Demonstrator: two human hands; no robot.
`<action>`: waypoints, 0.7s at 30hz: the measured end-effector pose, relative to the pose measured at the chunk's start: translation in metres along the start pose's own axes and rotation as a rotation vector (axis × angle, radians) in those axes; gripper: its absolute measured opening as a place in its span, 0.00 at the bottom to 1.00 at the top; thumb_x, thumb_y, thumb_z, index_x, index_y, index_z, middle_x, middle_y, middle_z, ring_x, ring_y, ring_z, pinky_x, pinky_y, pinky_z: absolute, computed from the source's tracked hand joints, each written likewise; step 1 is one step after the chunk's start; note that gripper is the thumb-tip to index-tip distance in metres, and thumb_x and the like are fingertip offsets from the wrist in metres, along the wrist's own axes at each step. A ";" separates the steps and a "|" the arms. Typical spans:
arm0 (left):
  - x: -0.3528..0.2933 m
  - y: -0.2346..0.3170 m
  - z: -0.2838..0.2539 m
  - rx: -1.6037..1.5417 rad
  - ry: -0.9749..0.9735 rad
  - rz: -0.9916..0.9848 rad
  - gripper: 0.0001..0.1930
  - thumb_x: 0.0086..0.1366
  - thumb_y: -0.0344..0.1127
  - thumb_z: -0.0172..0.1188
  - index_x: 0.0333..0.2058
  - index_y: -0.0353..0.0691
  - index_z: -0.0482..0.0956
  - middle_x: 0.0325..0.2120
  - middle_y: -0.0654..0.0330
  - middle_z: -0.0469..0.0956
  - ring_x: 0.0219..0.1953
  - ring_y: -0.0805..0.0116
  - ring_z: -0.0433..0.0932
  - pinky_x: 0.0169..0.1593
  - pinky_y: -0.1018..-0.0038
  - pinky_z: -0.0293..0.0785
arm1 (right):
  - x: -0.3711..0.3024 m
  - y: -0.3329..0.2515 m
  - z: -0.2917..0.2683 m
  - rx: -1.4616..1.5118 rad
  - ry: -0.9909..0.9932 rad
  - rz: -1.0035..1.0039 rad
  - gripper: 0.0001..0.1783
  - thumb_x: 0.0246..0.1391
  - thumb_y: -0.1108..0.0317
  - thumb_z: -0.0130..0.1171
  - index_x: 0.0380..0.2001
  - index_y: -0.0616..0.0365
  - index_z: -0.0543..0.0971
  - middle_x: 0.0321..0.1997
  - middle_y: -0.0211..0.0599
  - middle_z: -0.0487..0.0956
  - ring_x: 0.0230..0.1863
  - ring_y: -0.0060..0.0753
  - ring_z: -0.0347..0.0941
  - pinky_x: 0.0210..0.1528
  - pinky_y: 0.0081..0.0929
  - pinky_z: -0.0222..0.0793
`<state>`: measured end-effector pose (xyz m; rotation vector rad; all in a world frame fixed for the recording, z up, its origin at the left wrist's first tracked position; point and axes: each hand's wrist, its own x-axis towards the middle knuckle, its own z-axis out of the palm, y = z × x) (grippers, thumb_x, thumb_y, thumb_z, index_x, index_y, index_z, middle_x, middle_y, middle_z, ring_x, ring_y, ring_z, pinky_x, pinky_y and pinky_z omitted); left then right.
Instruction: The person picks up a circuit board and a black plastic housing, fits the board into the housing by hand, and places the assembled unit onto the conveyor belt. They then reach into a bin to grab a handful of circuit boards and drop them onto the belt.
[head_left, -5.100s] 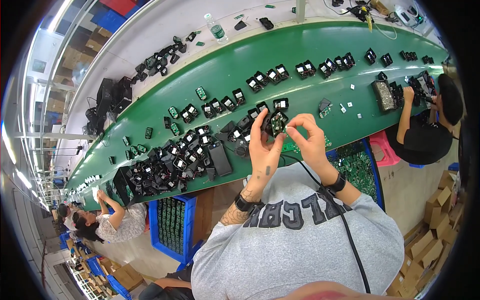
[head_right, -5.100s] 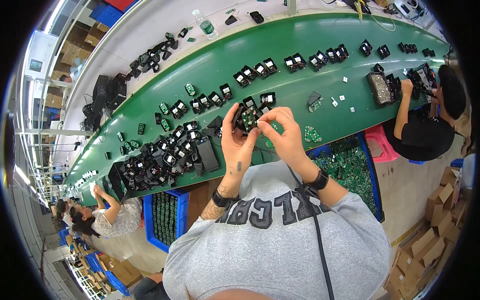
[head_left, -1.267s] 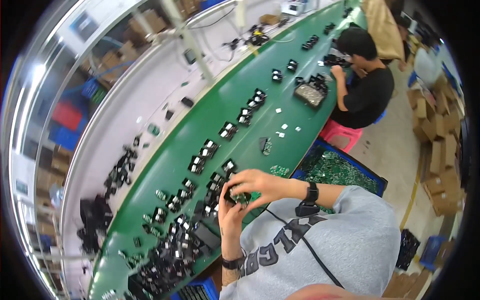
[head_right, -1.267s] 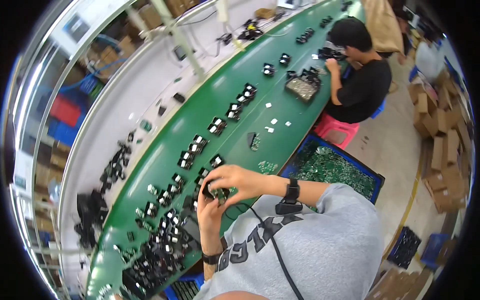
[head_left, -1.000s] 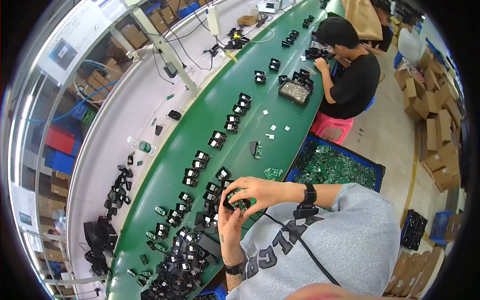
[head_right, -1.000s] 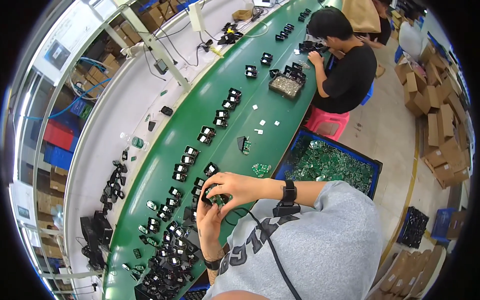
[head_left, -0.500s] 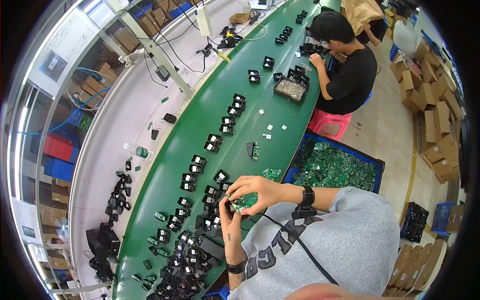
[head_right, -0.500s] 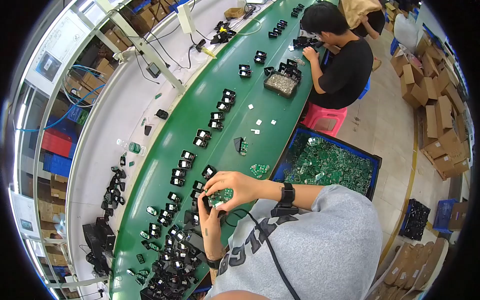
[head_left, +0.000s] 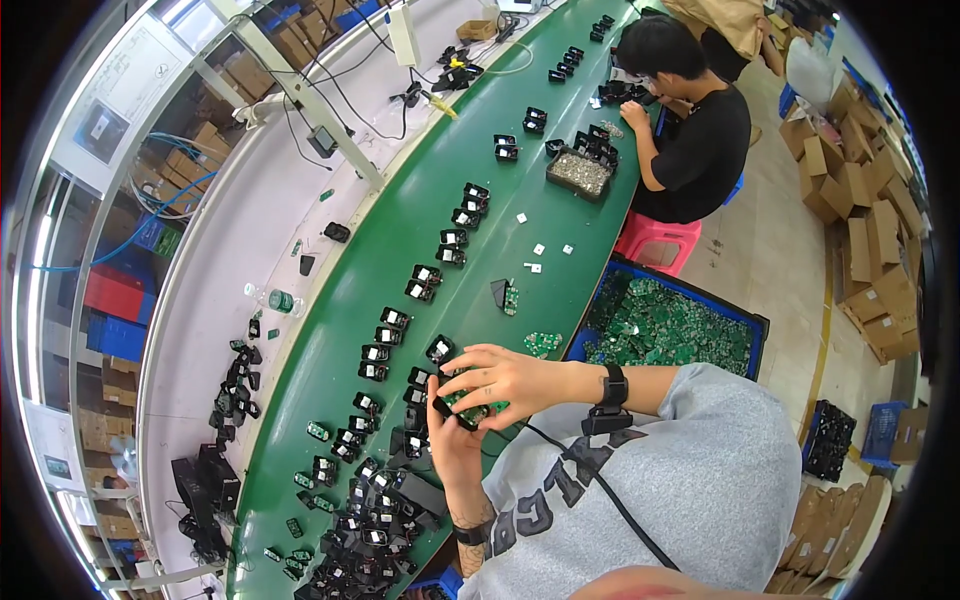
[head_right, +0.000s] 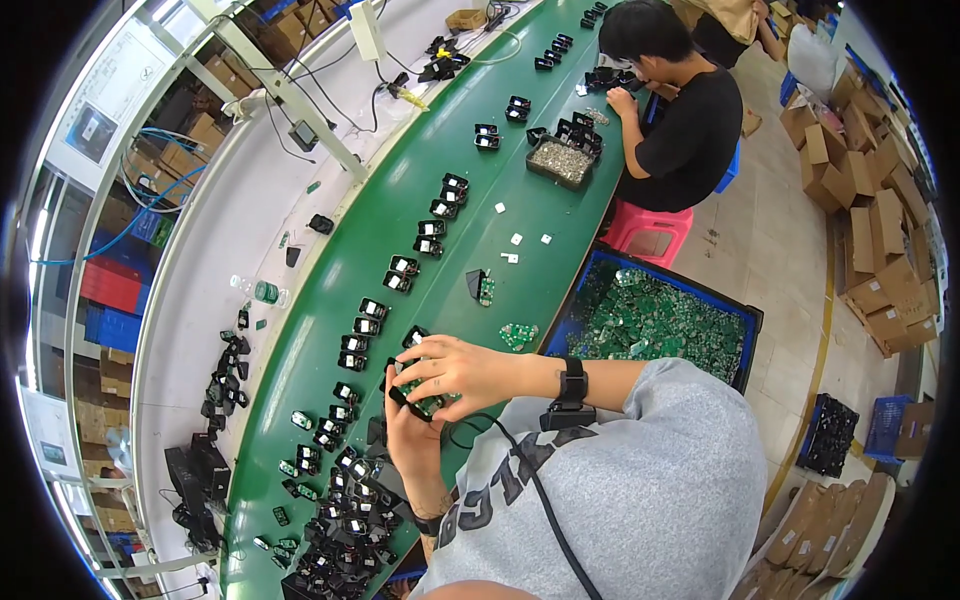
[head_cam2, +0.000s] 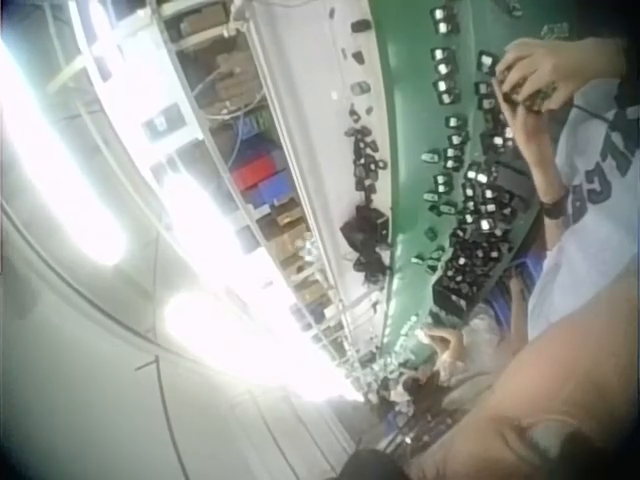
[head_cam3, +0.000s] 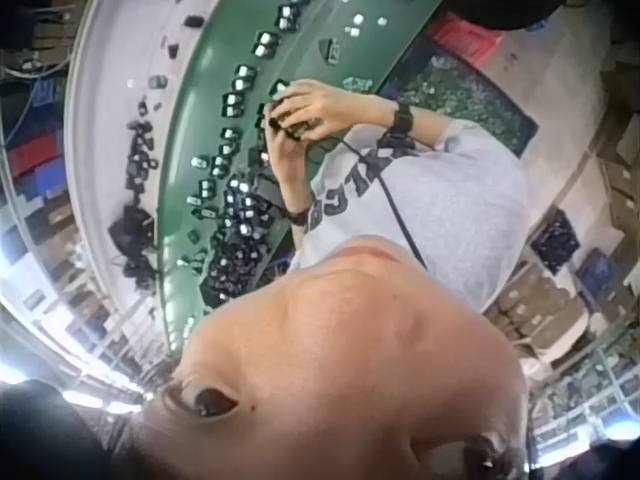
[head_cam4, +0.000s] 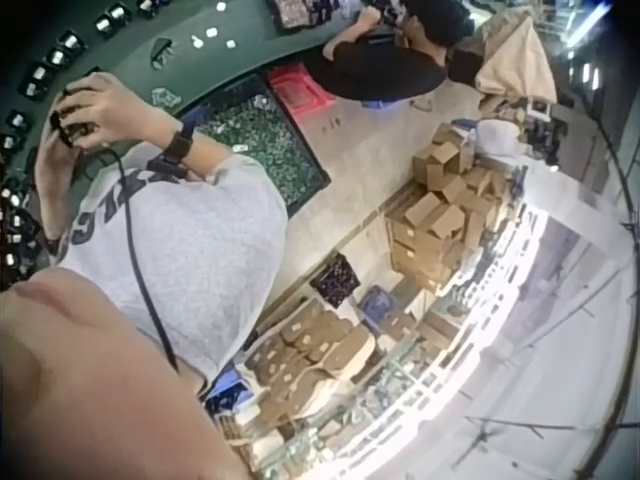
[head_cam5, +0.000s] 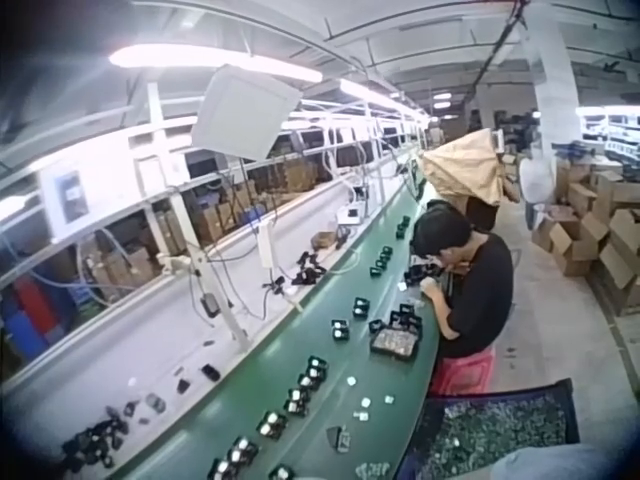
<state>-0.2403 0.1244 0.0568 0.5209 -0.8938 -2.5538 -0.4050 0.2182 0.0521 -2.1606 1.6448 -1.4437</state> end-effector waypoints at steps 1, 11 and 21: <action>0.000 -0.003 -0.002 -0.002 0.002 0.001 0.36 0.62 0.25 0.47 0.68 0.45 0.47 0.62 0.53 0.60 0.59 0.58 0.68 0.51 0.66 0.77 | 0.000 0.000 0.002 0.018 -0.029 0.001 0.21 0.38 0.64 0.69 0.40 0.52 0.81 0.59 0.30 0.72 0.66 0.45 0.60 0.64 0.56 0.54; -0.006 -0.011 -0.001 0.291 0.053 0.084 0.36 0.68 0.27 0.51 0.69 0.49 0.44 0.62 0.56 0.60 0.57 0.64 0.69 0.51 0.70 0.76 | 0.009 0.003 0.000 0.152 -0.114 0.059 0.19 0.41 0.65 0.68 0.40 0.54 0.83 0.64 0.45 0.66 0.67 0.55 0.56 0.64 0.47 0.58; 0.000 0.001 0.009 0.205 -0.068 -0.032 0.39 0.66 0.25 0.51 0.69 0.51 0.40 0.63 0.55 0.57 0.55 0.59 0.72 0.53 0.66 0.76 | 0.019 0.002 -0.016 0.239 -0.190 0.133 0.23 0.38 0.66 0.72 0.43 0.50 0.83 0.63 0.35 0.70 0.69 0.49 0.56 0.67 0.48 0.54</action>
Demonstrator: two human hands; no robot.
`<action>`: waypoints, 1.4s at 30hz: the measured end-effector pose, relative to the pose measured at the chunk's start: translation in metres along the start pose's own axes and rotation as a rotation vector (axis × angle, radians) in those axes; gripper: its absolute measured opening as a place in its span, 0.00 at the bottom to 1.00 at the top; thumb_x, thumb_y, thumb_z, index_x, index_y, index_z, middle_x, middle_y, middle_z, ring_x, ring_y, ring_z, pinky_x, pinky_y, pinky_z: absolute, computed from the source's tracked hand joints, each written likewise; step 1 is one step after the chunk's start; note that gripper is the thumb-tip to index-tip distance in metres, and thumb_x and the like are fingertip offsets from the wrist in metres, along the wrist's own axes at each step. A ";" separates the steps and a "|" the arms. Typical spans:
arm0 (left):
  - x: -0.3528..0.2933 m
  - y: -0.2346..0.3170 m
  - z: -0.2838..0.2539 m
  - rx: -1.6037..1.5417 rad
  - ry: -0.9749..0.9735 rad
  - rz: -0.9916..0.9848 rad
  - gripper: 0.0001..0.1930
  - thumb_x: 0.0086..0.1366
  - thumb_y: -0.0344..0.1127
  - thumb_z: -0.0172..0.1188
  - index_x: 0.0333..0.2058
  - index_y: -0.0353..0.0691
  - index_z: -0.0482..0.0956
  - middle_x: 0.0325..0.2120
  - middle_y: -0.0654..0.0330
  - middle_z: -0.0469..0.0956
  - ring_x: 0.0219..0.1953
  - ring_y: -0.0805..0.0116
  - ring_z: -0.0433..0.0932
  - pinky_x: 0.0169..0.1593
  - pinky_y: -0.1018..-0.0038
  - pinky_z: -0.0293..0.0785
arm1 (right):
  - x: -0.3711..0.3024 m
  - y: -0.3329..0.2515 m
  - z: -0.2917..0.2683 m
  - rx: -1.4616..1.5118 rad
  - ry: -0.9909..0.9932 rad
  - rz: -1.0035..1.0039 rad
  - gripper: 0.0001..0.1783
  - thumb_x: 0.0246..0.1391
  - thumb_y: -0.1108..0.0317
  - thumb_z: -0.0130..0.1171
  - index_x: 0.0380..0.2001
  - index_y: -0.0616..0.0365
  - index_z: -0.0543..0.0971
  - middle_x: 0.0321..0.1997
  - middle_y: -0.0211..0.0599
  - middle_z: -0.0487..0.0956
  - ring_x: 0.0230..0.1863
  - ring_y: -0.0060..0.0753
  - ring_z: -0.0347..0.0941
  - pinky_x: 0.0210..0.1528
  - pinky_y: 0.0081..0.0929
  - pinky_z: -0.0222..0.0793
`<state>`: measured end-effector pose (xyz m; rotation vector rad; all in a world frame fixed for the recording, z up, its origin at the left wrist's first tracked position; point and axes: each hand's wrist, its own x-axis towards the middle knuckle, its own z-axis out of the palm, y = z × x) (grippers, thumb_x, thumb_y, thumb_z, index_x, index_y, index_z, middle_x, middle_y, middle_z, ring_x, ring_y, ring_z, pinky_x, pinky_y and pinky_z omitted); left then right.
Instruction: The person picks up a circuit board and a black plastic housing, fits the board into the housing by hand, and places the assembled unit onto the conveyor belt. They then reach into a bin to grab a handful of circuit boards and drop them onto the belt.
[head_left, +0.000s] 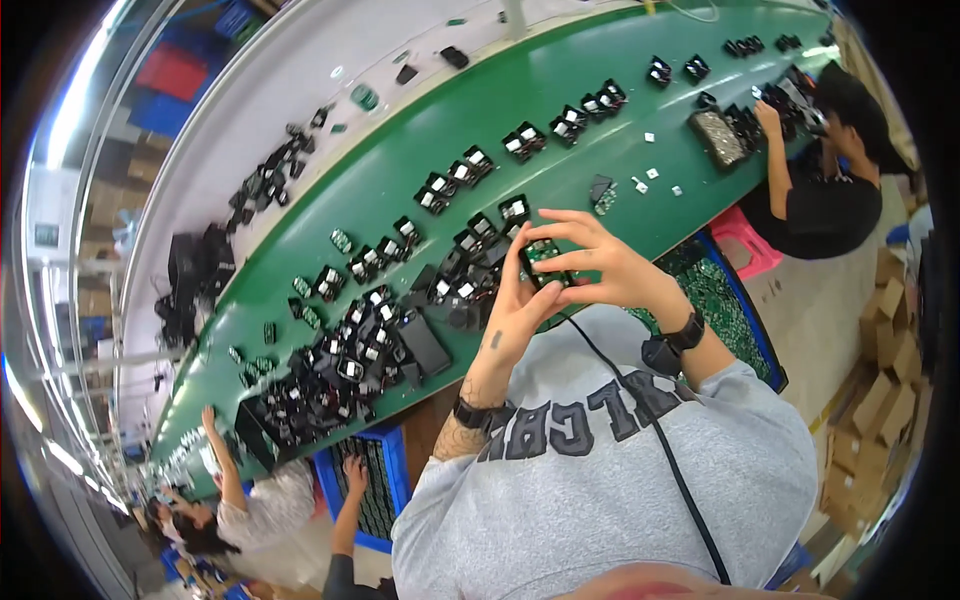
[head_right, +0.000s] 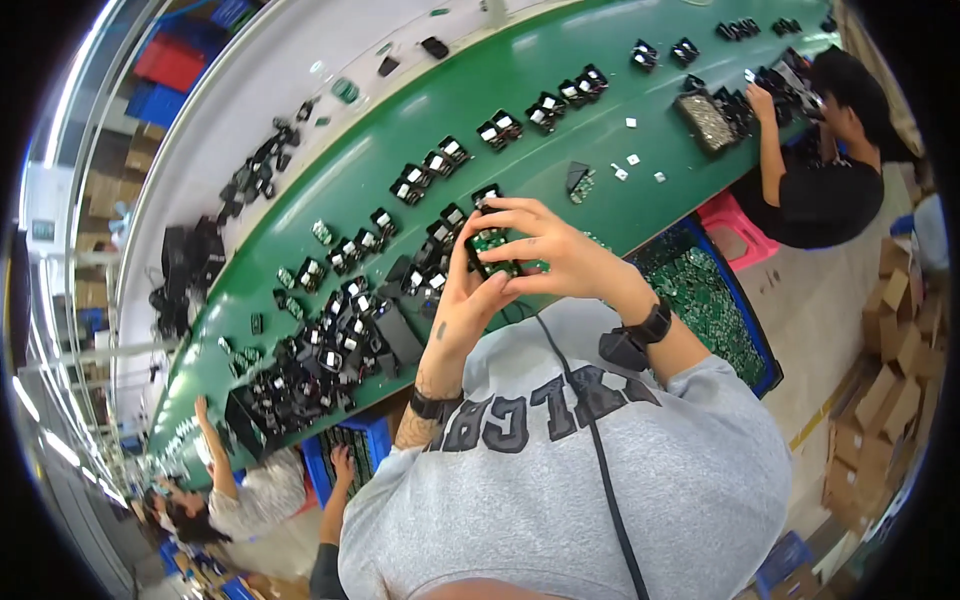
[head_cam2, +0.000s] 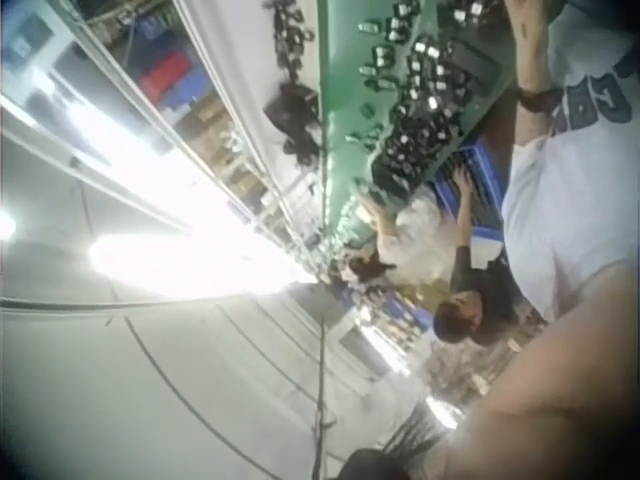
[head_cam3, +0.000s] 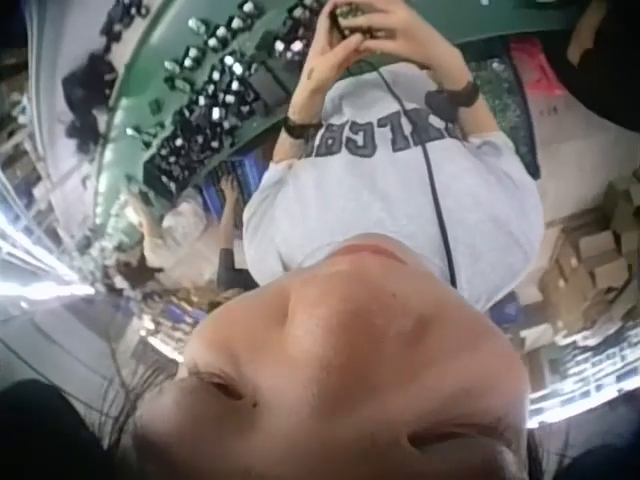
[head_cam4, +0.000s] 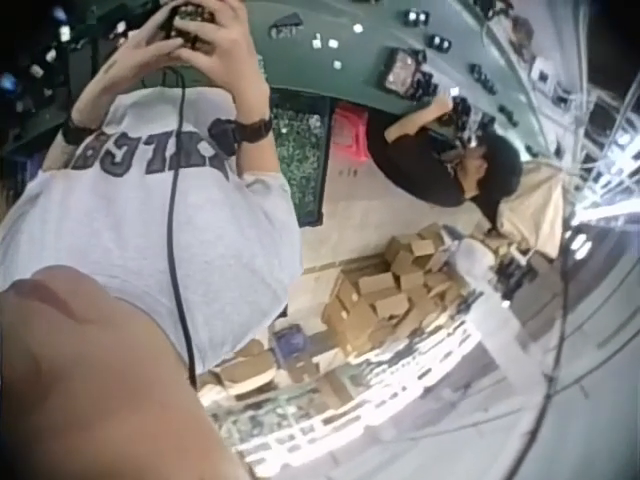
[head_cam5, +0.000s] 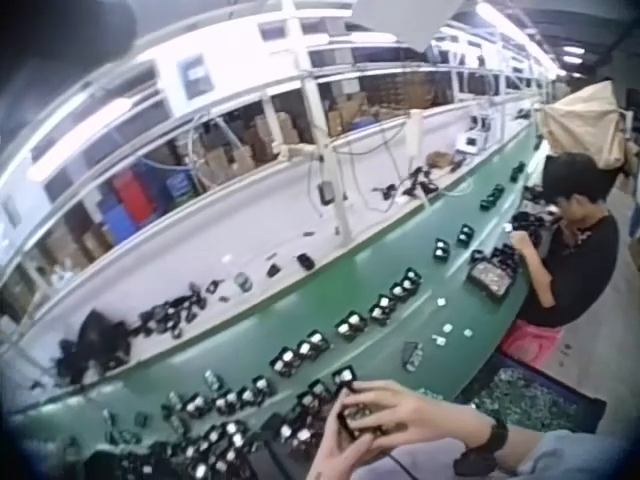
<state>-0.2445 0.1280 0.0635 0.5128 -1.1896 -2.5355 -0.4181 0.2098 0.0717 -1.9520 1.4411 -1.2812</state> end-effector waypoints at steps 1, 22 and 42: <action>-0.002 0.000 0.000 0.004 0.022 0.003 0.39 0.66 0.24 0.50 0.69 0.52 0.40 0.63 0.56 0.58 0.53 0.59 0.74 0.53 0.65 0.76 | 0.001 -0.002 0.001 -0.005 0.001 0.015 0.23 0.37 0.66 0.72 0.43 0.49 0.83 0.63 0.35 0.70 0.69 0.49 0.55 0.67 0.48 0.54; -0.020 -0.004 -0.012 0.106 -0.005 0.053 0.41 0.66 0.19 0.44 0.70 0.62 0.36 0.59 0.54 0.61 0.57 0.62 0.69 0.58 0.61 0.73 | 0.001 -0.010 0.046 0.840 0.192 0.670 0.26 0.54 0.75 0.60 0.57 0.64 0.70 0.45 0.34 0.79 0.42 0.21 0.75 0.45 0.21 0.72; -0.031 0.007 -0.021 0.183 0.060 -0.042 0.41 0.67 0.20 0.45 0.69 0.63 0.36 0.40 0.51 0.75 0.30 0.65 0.83 0.34 0.73 0.83 | 0.008 -0.005 0.059 0.795 0.147 0.747 0.24 0.54 0.71 0.62 0.55 0.62 0.73 0.38 0.27 0.79 0.31 0.12 0.70 0.26 0.13 0.65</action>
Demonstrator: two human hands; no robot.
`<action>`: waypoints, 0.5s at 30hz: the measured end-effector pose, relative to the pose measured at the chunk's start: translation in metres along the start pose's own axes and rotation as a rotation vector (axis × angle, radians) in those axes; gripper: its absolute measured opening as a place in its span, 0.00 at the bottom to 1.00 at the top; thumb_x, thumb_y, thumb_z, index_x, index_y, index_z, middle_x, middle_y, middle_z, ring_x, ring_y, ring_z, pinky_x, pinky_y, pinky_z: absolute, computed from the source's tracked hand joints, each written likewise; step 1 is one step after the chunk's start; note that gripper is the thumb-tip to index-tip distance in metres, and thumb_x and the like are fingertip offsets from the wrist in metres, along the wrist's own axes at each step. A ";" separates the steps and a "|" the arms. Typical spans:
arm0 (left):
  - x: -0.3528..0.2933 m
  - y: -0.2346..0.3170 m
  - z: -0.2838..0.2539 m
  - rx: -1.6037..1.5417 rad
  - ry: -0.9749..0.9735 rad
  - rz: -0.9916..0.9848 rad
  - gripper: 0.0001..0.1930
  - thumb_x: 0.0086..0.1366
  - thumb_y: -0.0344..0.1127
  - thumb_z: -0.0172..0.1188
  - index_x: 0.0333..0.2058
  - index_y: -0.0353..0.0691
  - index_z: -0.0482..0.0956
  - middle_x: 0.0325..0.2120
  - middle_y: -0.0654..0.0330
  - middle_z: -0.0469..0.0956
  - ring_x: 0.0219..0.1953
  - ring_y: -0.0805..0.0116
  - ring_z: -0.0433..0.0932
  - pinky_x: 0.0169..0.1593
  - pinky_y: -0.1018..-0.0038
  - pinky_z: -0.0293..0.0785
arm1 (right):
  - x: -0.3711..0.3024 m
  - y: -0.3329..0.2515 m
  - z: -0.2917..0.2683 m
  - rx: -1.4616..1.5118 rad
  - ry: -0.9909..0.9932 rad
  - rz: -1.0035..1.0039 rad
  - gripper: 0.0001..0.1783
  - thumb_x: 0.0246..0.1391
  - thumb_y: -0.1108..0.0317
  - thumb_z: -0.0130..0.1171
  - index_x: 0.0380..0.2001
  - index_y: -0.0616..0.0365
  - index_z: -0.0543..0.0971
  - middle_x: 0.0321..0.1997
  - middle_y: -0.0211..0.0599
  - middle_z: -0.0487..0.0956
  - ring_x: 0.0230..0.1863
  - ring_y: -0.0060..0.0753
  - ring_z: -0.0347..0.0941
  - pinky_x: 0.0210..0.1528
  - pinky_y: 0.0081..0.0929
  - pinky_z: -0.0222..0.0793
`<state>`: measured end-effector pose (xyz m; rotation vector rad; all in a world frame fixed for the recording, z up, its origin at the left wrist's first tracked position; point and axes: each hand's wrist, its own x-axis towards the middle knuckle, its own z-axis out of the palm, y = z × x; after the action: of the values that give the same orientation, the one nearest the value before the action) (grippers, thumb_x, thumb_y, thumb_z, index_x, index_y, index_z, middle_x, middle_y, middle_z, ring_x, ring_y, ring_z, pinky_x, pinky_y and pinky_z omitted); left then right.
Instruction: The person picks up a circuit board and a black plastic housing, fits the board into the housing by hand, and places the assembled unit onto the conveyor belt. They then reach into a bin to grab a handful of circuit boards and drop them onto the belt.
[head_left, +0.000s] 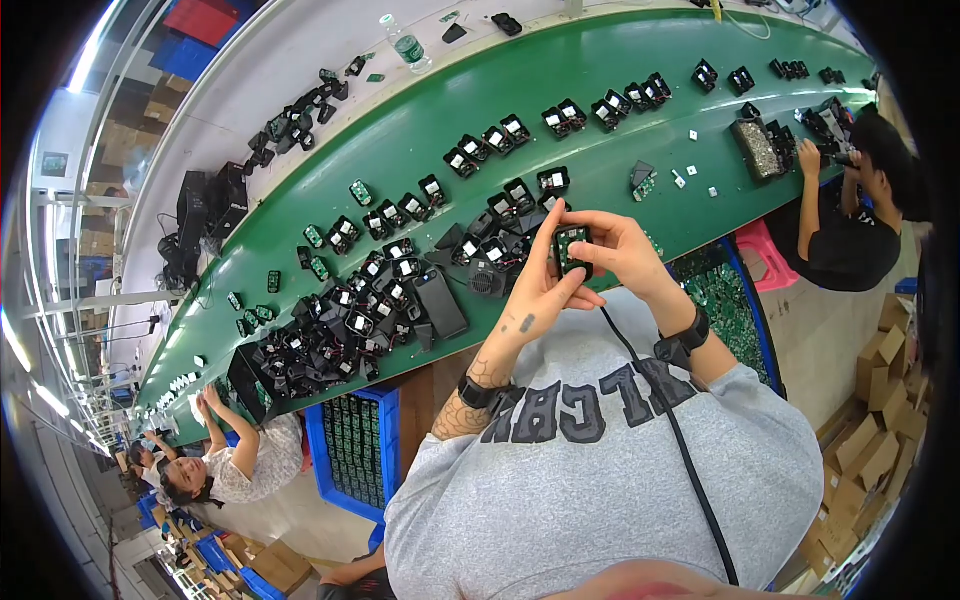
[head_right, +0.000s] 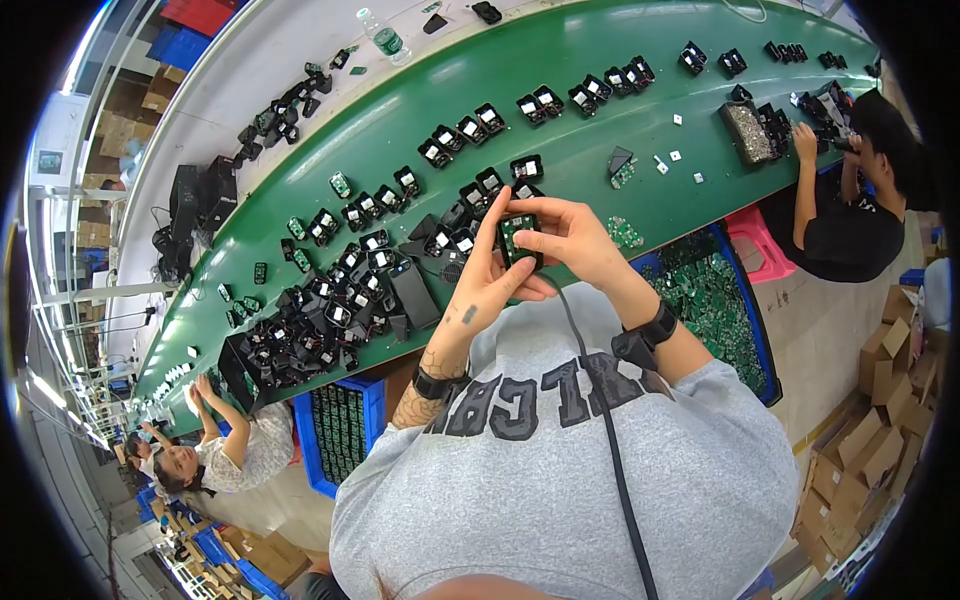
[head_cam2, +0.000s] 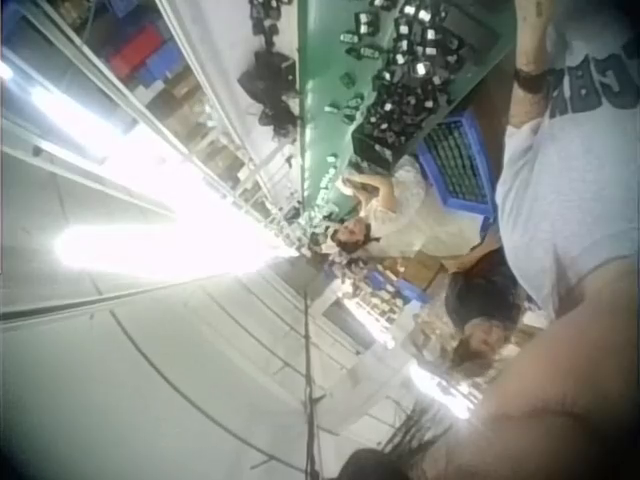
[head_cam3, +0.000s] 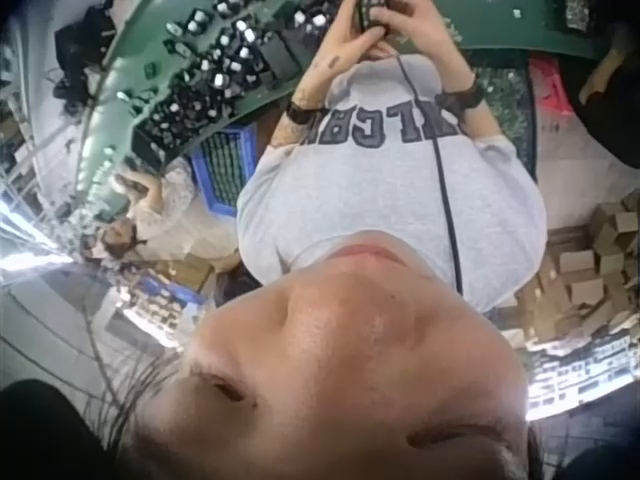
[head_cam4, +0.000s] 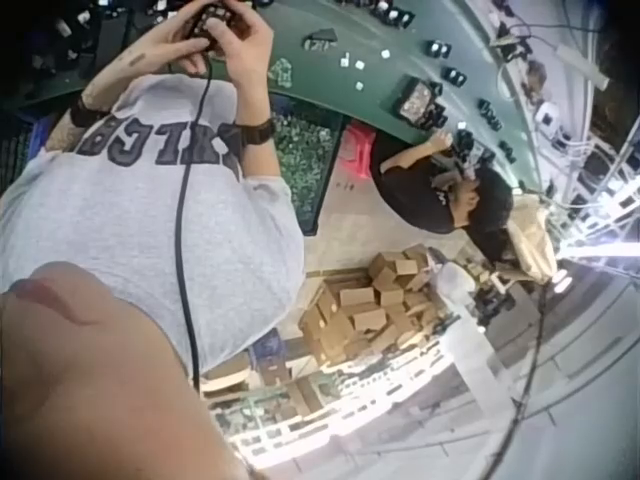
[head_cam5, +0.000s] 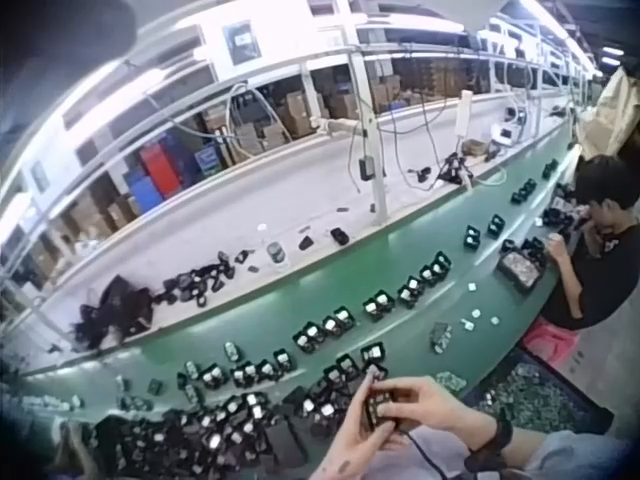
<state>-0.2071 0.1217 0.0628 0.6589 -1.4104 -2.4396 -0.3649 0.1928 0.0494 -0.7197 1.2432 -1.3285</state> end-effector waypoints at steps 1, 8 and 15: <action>0.000 0.000 -0.001 0.001 0.003 0.003 0.41 0.67 0.20 0.45 0.69 0.63 0.36 0.40 0.51 0.75 0.30 0.65 0.83 0.34 0.73 0.83 | 0.001 0.000 0.000 -0.001 -0.004 -0.002 0.24 0.54 0.71 0.62 0.55 0.62 0.73 0.38 0.27 0.79 0.31 0.12 0.70 0.26 0.13 0.65; 0.003 -0.012 -0.011 0.071 0.071 0.039 0.36 0.65 0.19 0.48 0.67 0.52 0.48 0.36 0.52 0.76 0.19 0.71 0.77 0.23 0.79 0.77 | 0.009 0.013 0.003 0.005 -0.031 -0.058 0.23 0.53 0.73 0.62 0.54 0.62 0.73 0.40 0.29 0.79 0.36 0.17 0.74 0.27 0.14 0.67; 0.043 -0.069 -0.065 0.255 0.083 0.078 0.34 0.63 0.20 0.50 0.66 0.48 0.49 0.34 0.58 0.77 0.30 0.73 0.76 0.33 0.77 0.74 | 0.038 0.079 -0.032 0.022 0.049 -0.017 0.26 0.55 0.70 0.60 0.57 0.61 0.71 0.45 0.36 0.80 0.40 0.21 0.75 0.36 0.17 0.70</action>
<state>-0.2113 0.0889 -0.0359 0.7344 -1.6958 -2.1676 -0.3775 0.1784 -0.0419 -0.6864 1.2623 -1.3789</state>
